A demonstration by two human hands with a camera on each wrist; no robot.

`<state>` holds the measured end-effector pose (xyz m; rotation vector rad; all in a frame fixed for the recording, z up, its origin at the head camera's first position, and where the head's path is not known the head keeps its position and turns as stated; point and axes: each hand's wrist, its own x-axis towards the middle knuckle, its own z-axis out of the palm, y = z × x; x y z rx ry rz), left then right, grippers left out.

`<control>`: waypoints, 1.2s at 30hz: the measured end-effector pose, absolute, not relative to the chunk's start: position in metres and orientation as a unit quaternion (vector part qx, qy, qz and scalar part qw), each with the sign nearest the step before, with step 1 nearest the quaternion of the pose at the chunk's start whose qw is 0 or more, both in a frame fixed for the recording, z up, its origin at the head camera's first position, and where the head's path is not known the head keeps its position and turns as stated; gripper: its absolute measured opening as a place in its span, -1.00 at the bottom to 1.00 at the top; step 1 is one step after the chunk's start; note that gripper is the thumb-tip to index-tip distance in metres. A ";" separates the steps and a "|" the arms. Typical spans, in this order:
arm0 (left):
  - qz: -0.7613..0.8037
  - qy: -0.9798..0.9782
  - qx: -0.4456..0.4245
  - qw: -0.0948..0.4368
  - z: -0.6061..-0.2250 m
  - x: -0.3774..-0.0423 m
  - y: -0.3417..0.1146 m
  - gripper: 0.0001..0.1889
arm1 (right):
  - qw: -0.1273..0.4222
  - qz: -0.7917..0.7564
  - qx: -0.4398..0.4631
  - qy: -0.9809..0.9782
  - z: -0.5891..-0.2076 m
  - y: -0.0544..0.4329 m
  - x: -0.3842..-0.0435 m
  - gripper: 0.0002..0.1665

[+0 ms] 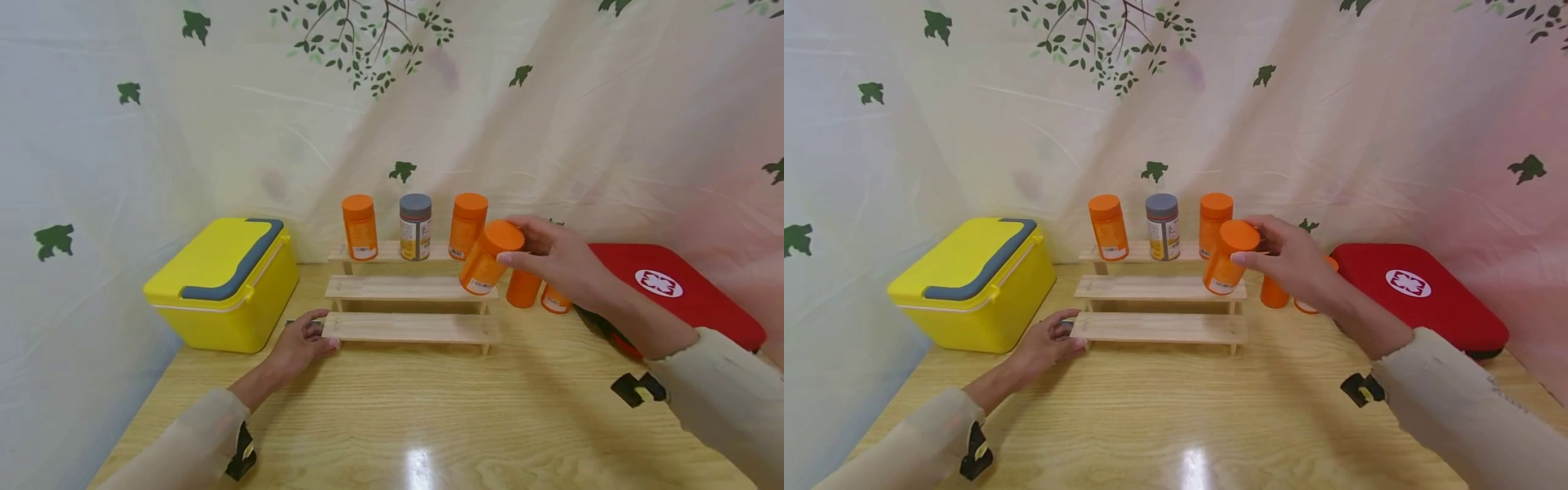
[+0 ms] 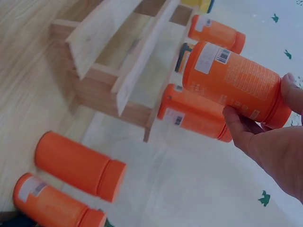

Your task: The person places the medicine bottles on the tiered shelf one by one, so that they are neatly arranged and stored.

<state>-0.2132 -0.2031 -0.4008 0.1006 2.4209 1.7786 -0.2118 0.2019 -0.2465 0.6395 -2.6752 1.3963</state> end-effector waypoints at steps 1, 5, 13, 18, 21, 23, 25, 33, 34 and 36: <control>0.588 0.805 0.033 0.068 -0.401 -0.213 -0.203 -0.35 | 0.028 0.455 0.206 -0.866 -0.245 0.198 -0.213 -0.36; 0.586 0.807 0.033 0.065 -0.401 -0.213 -0.203 -0.35 | 0.028 0.467 0.219 -0.856 -0.241 0.182 -0.221 -0.35; 0.589 0.805 0.036 0.062 -0.402 -0.212 -0.202 -0.34 | 0.002 0.493 0.256 -0.831 -0.237 0.147 -0.233 -0.35; 0.587 0.806 0.035 0.061 -0.402 -0.211 -0.202 -0.34 | -0.005 0.505 0.284 -0.815 -0.239 0.125 -0.238 -0.40; 0.585 0.808 0.032 0.060 -0.401 -0.211 -0.201 -0.34 | -0.009 0.498 0.296 -0.815 -0.243 0.112 -0.241 -0.44; 0.581 0.811 0.034 0.059 -0.401 -0.211 -0.201 -0.34 | -0.010 0.492 0.295 -0.819 -0.246 0.102 -0.243 -0.44; 0.579 0.812 0.033 0.059 -0.401 -0.210 -0.201 -0.34 | -0.009 0.485 0.287 -0.826 -0.249 0.093 -0.244 -0.43; 0.574 0.817 0.033 0.057 -0.402 -0.209 -0.201 -0.35 | -0.008 0.485 0.295 -0.823 -0.265 0.061 -0.251 -0.51; 0.576 0.815 0.034 0.056 -0.401 -0.208 -0.201 -0.35 | -0.005 0.485 0.298 -0.822 -0.267 0.058 -0.252 -0.51; 0.578 0.813 0.033 0.055 -0.401 -0.208 -0.200 -0.36 | -0.001 0.483 0.302 -0.822 -0.271 0.053 -0.253 -0.49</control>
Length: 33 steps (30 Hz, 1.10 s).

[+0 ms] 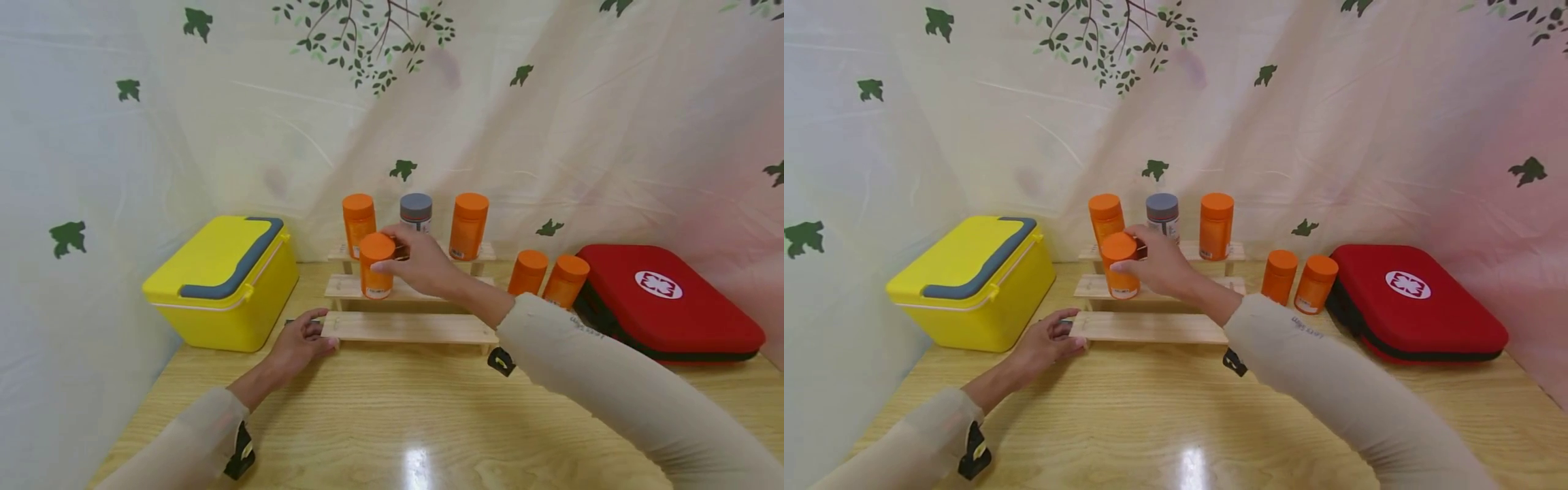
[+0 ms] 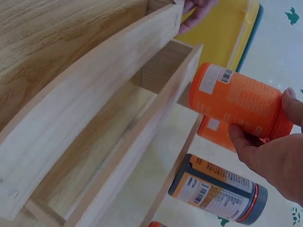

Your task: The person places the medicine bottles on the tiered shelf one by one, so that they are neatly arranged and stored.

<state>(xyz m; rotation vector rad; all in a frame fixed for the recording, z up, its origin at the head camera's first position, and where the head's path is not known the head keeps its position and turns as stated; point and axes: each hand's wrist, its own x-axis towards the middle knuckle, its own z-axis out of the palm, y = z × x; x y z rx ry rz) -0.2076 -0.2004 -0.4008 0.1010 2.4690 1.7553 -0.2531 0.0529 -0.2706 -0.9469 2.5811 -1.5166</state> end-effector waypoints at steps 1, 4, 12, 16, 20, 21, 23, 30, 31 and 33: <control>0.578 0.813 0.032 0.056 -0.400 -0.208 -0.200 -0.36 | -0.001 -0.484 -0.301 0.822 -0.272 0.050 -0.254 -0.48; 0.579 0.813 0.029 0.058 -0.400 -0.209 -0.200 -0.36 | -0.001 -0.486 -0.294 0.823 -0.274 0.044 -0.257 -0.45; 0.564 0.823 0.016 0.063 -0.399 -0.211 -0.201 -0.35 | 0.007 -0.472 -0.265 0.841 -0.274 0.030 -0.265 -0.43; 0.563 0.824 0.014 0.068 -0.399 -0.212 -0.201 -0.35 | 0.014 -0.478 -0.257 0.840 -0.277 0.026 -0.268 -0.46; 0.567 0.820 0.016 0.070 -0.399 -0.213 -0.201 -0.34 | 0.022 -0.480 -0.255 0.839 -0.279 0.025 -0.271 -0.48; 0.568 0.820 0.017 0.070 -0.399 -0.214 -0.202 -0.34 | 0.023 -0.480 -0.255 0.839 -0.280 0.025 -0.272 -0.48; 0.570 0.818 0.020 0.068 -0.399 -0.214 -0.202 -0.35 | 0.023 -0.480 -0.254 0.840 -0.280 0.024 -0.273 -0.48; 0.570 0.819 0.021 0.065 -0.398 -0.218 -0.203 -0.36 | 0.029 -0.477 -0.251 0.841 -0.278 0.021 -0.277 -0.49; 0.569 0.820 0.019 0.065 -0.399 -0.219 -0.203 -0.36 | 0.030 -0.476 -0.250 0.842 -0.278 0.021 -0.277 -0.49; 0.568 0.820 0.017 0.065 -0.399 -0.219 -0.203 -0.36 | 0.030 -0.473 -0.248 0.845 -0.278 0.020 -0.278 -0.49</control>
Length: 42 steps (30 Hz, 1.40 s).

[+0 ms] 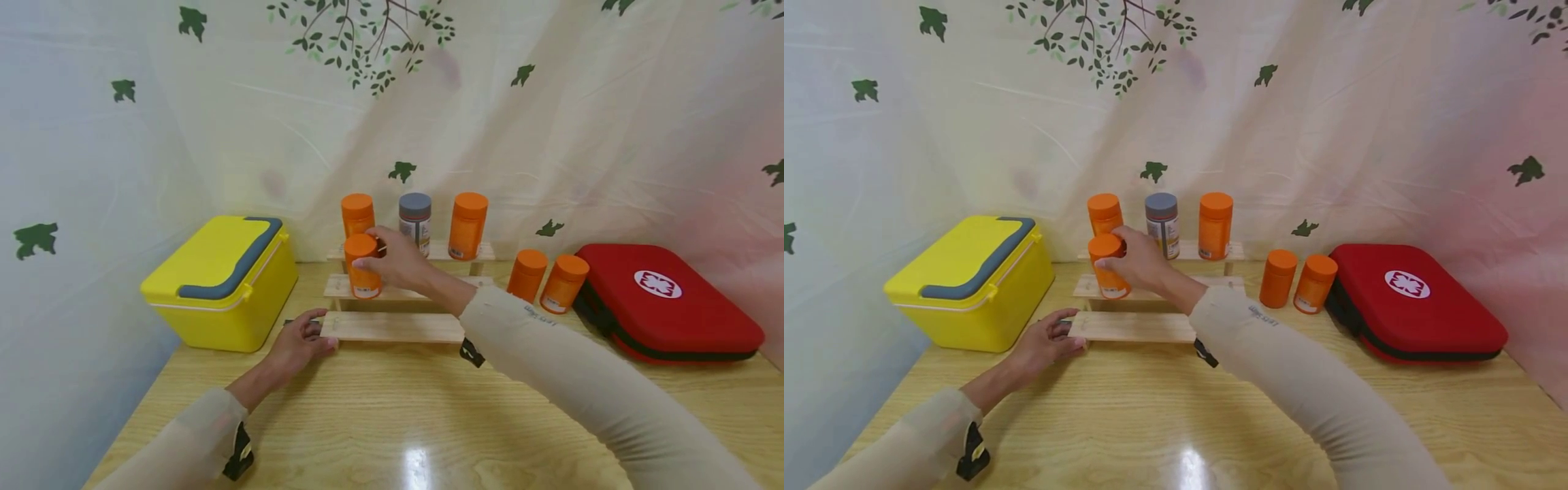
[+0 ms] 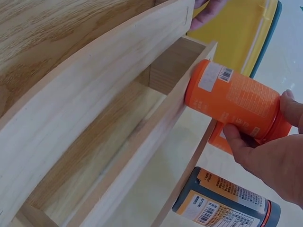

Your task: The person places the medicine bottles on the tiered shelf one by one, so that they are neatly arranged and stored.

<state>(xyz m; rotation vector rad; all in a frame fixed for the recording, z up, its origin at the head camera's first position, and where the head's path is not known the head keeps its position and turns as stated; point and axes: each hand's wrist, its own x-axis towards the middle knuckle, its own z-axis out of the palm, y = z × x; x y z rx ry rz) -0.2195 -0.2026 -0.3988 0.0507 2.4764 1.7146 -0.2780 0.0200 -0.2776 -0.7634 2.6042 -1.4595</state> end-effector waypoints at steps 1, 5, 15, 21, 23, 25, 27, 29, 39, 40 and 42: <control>0.568 0.820 0.016 0.064 -0.399 -0.220 -0.203 -0.36 | 0.030 -0.472 -0.247 0.846 -0.278 0.020 -0.278 -0.49; 0.572 0.818 0.015 0.064 -0.399 -0.220 -0.202 -0.36 | 0.025 -0.468 -0.244 0.849 -0.278 0.020 -0.278 -0.50; 0.580 0.811 0.024 0.069 -0.397 -0.217 -0.203 -0.36 | 0.016 -0.461 -0.238 0.855 -0.278 0.019 -0.278 -0.48; 0.583 0.809 0.026 0.070 -0.398 -0.217 -0.203 -0.36 | 0.020 -0.462 -0.227 0.857 -0.278 0.019 -0.277 -0.42; 0.584 0.809 0.026 0.070 -0.398 -0.217 -0.203 -0.36 | 0.024 -0.464 -0.222 0.857 -0.278 0.020 -0.276 -0.38; 0.585 0.808 0.027 0.070 -0.398 -0.217 -0.203 -0.35 | 0.027 -0.464 -0.218 0.858 -0.278 0.020 -0.274 -0.35; 0.585 0.807 0.028 0.070 -0.399 -0.217 -0.203 -0.35 | 0.029 -0.464 -0.218 0.858 -0.278 0.022 -0.273 -0.32; 0.584 0.808 0.028 0.069 -0.399 -0.217 -0.203 -0.35 | 0.028 -0.460 -0.223 0.859 -0.277 0.024 -0.270 -0.28; 0.577 0.814 0.020 0.065 -0.398 -0.214 -0.201 -0.36 | 0.000 -0.417 -0.243 0.876 -0.262 0.044 -0.234 -0.13; 0.578 0.813 0.020 0.065 -0.398 -0.214 -0.201 -0.36 | -0.002 -0.418 -0.245 0.875 -0.260 0.049 -0.229 -0.11; 0.575 0.815 0.020 0.065 -0.398 -0.214 -0.201 -0.35 | -0.004 -0.419 -0.248 0.874 -0.258 0.059 -0.221 -0.10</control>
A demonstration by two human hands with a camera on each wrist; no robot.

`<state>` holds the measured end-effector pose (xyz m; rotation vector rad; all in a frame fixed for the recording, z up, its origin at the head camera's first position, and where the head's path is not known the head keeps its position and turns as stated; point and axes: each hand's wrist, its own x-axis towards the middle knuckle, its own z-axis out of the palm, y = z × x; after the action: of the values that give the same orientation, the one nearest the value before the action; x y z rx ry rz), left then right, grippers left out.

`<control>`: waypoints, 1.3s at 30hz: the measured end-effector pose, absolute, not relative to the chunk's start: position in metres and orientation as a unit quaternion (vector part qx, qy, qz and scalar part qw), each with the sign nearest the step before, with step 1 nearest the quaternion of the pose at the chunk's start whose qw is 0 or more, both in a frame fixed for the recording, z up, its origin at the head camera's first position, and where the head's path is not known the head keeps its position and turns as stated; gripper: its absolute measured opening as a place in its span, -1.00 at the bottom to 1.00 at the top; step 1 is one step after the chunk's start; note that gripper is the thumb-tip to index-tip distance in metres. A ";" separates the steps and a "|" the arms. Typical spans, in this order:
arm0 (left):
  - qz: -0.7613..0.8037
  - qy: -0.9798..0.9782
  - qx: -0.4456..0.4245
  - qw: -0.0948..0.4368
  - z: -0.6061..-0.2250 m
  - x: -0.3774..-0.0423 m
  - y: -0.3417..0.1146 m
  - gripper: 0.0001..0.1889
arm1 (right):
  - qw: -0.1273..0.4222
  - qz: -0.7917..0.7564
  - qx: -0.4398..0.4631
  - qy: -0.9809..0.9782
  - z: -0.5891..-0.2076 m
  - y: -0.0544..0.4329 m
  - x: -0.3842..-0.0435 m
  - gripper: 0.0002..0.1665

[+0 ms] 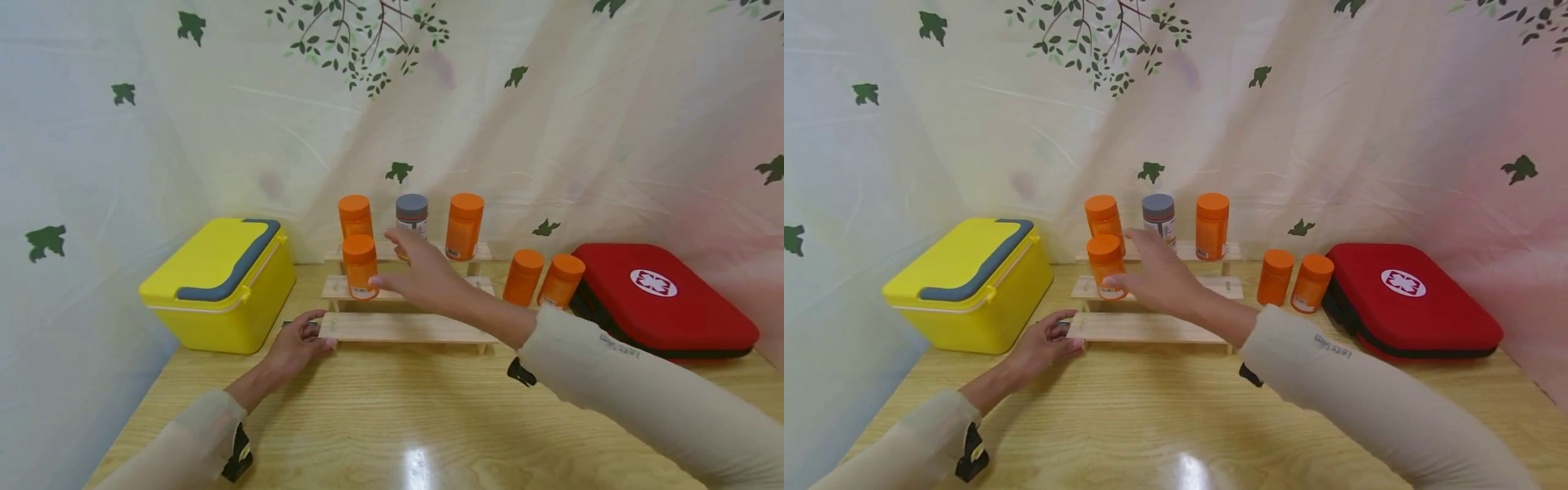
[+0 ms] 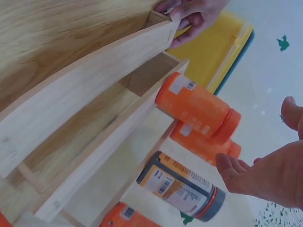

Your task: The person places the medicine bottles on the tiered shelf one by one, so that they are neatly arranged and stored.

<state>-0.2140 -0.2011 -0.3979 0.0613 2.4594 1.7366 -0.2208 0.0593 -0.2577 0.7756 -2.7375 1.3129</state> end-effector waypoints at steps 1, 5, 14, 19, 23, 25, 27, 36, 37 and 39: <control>0.575 0.816 0.020 0.065 -0.398 -0.214 -0.201 -0.35 | 0.006 0.421 0.252 -0.871 -0.257 0.065 -0.217 -0.10; 0.575 0.815 0.019 0.064 -0.399 -0.214 -0.202 -0.35 | 0.009 0.433 0.259 -0.863 -0.258 0.090 -0.206 -0.14; 0.576 0.815 0.005 0.067 -0.400 -0.214 -0.202 -0.35 | 0.020 0.451 0.228 -0.863 -0.270 0.150 -0.192 -0.27; 0.579 0.813 0.008 0.063 -0.401 -0.215 -0.202 -0.35 | 0.014 0.439 0.180 -0.880 -0.275 0.184 -0.183 -0.24; 0.580 0.812 0.012 0.063 -0.401 -0.214 -0.202 -0.35 | 0.025 0.431 0.154 -0.889 -0.279 0.209 -0.178 -0.26; 0.579 0.813 0.013 0.064 -0.401 -0.214 -0.202 -0.35 | 0.029 0.434 0.147 -0.888 -0.281 0.220 -0.176 -0.28; 0.584 0.809 0.016 0.064 -0.401 -0.215 -0.202 -0.35 | 0.035 0.433 0.142 -0.889 -0.284 0.232 -0.174 -0.28; 0.603 0.794 0.028 0.069 -0.403 -0.216 -0.202 -0.33 | 0.086 0.379 0.110 -0.915 -0.291 0.274 -0.185 -0.28; 0.605 0.793 0.027 0.070 -0.403 -0.216 -0.202 -0.33 | 0.084 0.376 0.104 -0.917 -0.290 0.278 -0.188 -0.28; 0.604 0.793 0.027 0.070 -0.403 -0.216 -0.202 -0.33 | 0.076 0.375 0.090 -0.920 -0.290 0.285 -0.194 -0.25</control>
<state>-0.2162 -0.2018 -0.4026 0.0824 2.3873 1.8181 -0.1940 0.2847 -0.2897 0.2713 -2.7566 1.1226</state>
